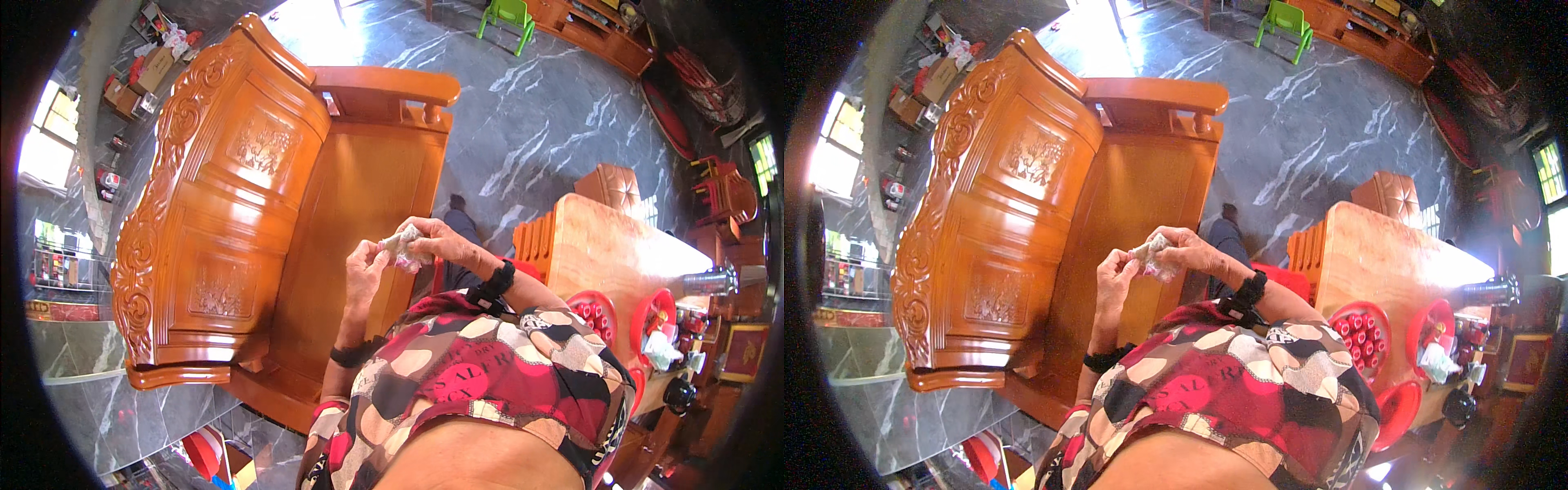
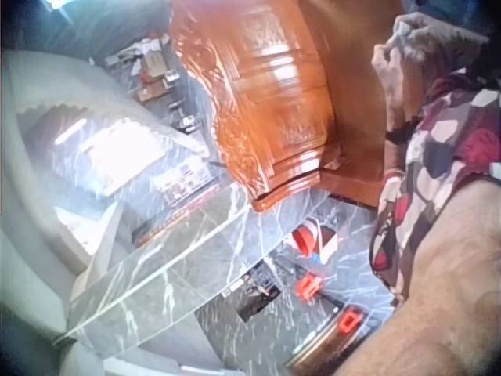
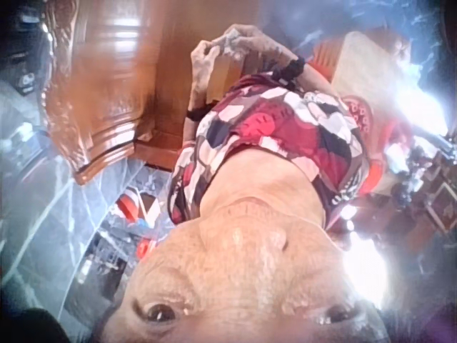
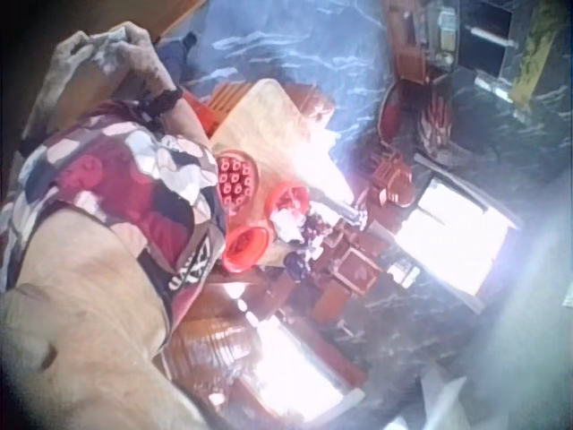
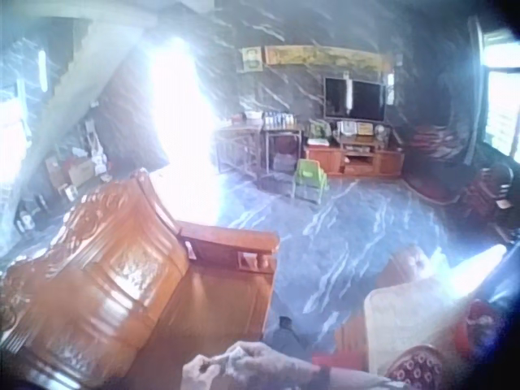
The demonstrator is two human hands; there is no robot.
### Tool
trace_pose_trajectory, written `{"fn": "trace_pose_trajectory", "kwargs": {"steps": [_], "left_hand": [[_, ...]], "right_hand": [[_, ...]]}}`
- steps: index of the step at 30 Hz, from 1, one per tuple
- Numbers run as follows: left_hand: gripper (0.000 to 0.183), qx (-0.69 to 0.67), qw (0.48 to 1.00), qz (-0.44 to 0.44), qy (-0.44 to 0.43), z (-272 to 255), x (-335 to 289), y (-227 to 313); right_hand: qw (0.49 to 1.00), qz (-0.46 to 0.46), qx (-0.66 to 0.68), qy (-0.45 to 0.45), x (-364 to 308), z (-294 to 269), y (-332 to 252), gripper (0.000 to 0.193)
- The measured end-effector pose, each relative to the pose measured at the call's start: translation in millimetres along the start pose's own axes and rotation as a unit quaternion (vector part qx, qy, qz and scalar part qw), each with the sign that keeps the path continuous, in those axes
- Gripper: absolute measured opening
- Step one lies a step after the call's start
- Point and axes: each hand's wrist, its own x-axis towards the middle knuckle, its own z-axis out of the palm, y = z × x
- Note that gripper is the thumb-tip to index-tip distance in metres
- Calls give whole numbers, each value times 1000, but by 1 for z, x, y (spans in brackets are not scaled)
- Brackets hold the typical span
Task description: The person wipes the inside and outside of red cups with a cloth and places them back onto a tray.
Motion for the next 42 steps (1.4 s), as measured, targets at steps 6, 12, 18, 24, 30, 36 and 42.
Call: {"fn": "trace_pose_trajectory", "kwargs": {"steps": [6,12,18,24,30,36,42], "left_hand": [[10,20,999,-14,21,77,134,8],[12,29,997,-67,-6,201,292,17],[14,87,985,-45,-140,320,414,26],[17,163,930,-73,-321,426,503,18],[16,119,841,-157,-504,539,550,6],[16,170,685,-175,-686,638,533,-8],[16,214,532,-217,-790,710,450,-35]], "right_hand": [[998,-43,-9,-35,60,-153,-53,40],[998,-35,-49,18,77,-326,-120,31],[976,20,-13,216,33,-454,-173,19],[915,-69,176,357,-25,-517,-200,27],[769,-202,281,538,-92,-546,-192,32],[538,-345,340,690,-153,-502,-170,33],[276,-415,399,769,-225,-436,-49,10]]}}
